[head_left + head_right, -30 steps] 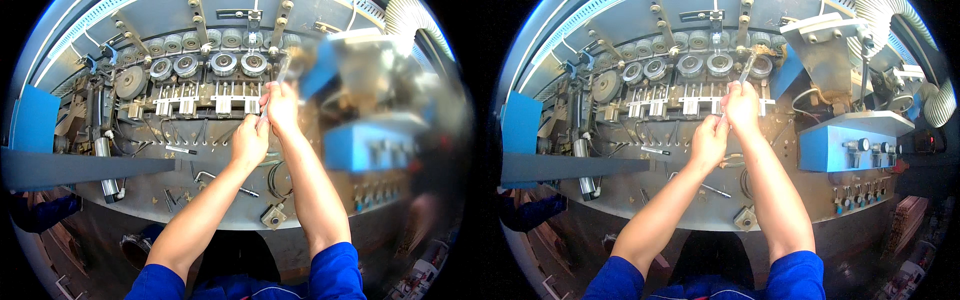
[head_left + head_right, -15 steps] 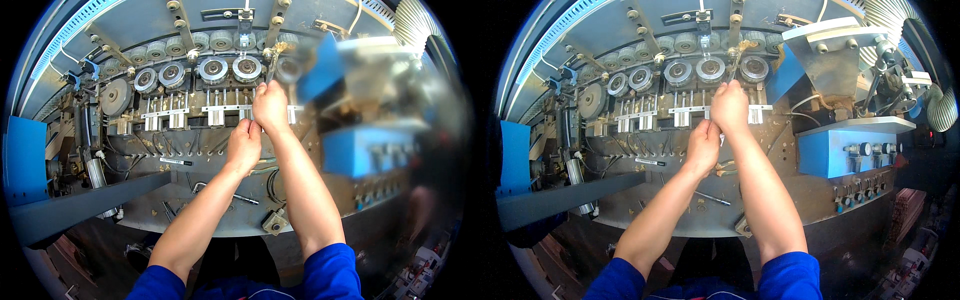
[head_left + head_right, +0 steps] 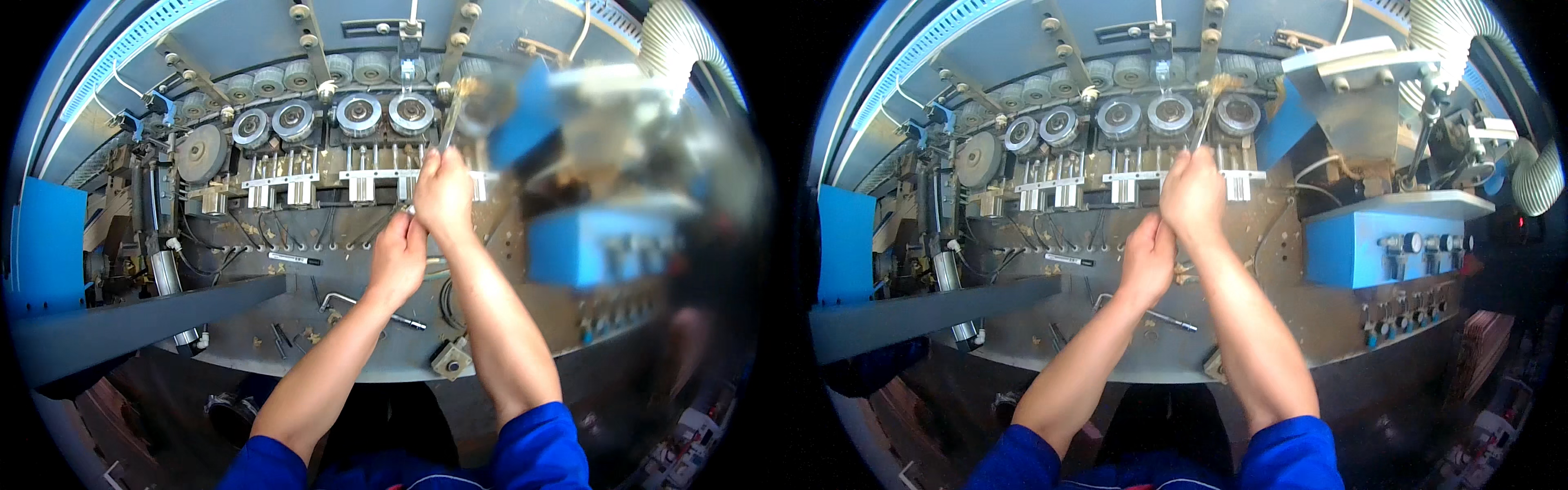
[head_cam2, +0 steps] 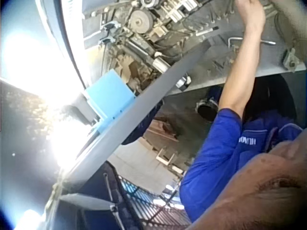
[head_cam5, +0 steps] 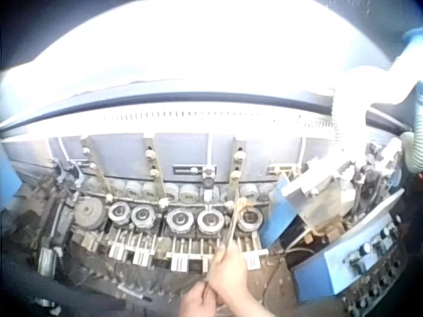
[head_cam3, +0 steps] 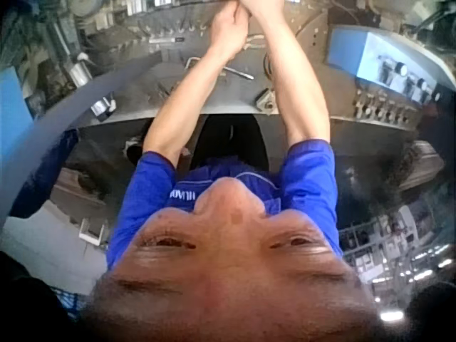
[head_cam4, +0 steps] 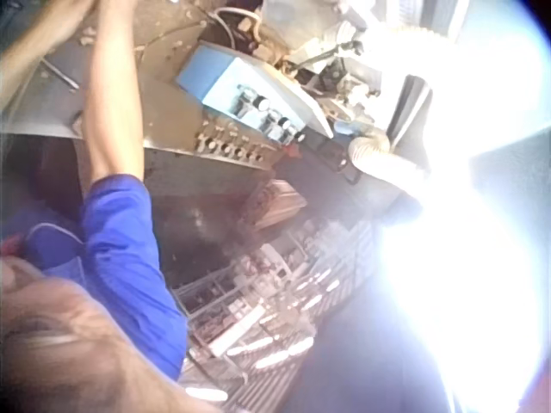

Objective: The person moves a wooden plank onto a stack and then uses pliers and a hand tool to adjust a metal component on a small wooden block at a workstation.

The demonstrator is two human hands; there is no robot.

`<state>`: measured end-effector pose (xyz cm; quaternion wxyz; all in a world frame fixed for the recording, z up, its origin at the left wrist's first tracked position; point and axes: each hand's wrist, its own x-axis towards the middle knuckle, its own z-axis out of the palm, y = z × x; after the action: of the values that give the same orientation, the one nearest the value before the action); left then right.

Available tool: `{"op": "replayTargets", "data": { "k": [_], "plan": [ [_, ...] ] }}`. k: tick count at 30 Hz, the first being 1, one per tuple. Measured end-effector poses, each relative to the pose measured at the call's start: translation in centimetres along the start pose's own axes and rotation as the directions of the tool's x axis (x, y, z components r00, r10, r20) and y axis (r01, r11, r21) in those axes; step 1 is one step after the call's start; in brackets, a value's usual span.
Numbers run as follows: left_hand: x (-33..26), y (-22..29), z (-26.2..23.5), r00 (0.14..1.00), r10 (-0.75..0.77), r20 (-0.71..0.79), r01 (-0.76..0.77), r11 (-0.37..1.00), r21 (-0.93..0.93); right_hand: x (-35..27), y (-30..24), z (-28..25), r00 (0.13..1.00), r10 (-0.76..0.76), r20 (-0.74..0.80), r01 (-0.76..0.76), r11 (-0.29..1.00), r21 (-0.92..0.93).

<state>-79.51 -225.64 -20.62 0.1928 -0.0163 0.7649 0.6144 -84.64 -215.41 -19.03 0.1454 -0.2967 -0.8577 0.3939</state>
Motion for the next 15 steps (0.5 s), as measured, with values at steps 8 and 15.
{"op": "replayTargets", "data": {
  "k": [8, 15],
  "plan": [
    [3.6, 1.6, 2.2, 0.997, 0.082, -0.011, -0.081, 0.994, 0.066, 5.6, 3.0, 1.2, 1.000, -0.011, -0.014, 0.014, 0.983, 0.182],
    [3.8, 1.5, 1.9, 1.000, -0.016, -0.014, 0.018, 0.989, 0.146, 5.9, 4.3, 2.3, 0.999, -0.005, 0.035, -0.001, 0.986, 0.165]
  ]
}}
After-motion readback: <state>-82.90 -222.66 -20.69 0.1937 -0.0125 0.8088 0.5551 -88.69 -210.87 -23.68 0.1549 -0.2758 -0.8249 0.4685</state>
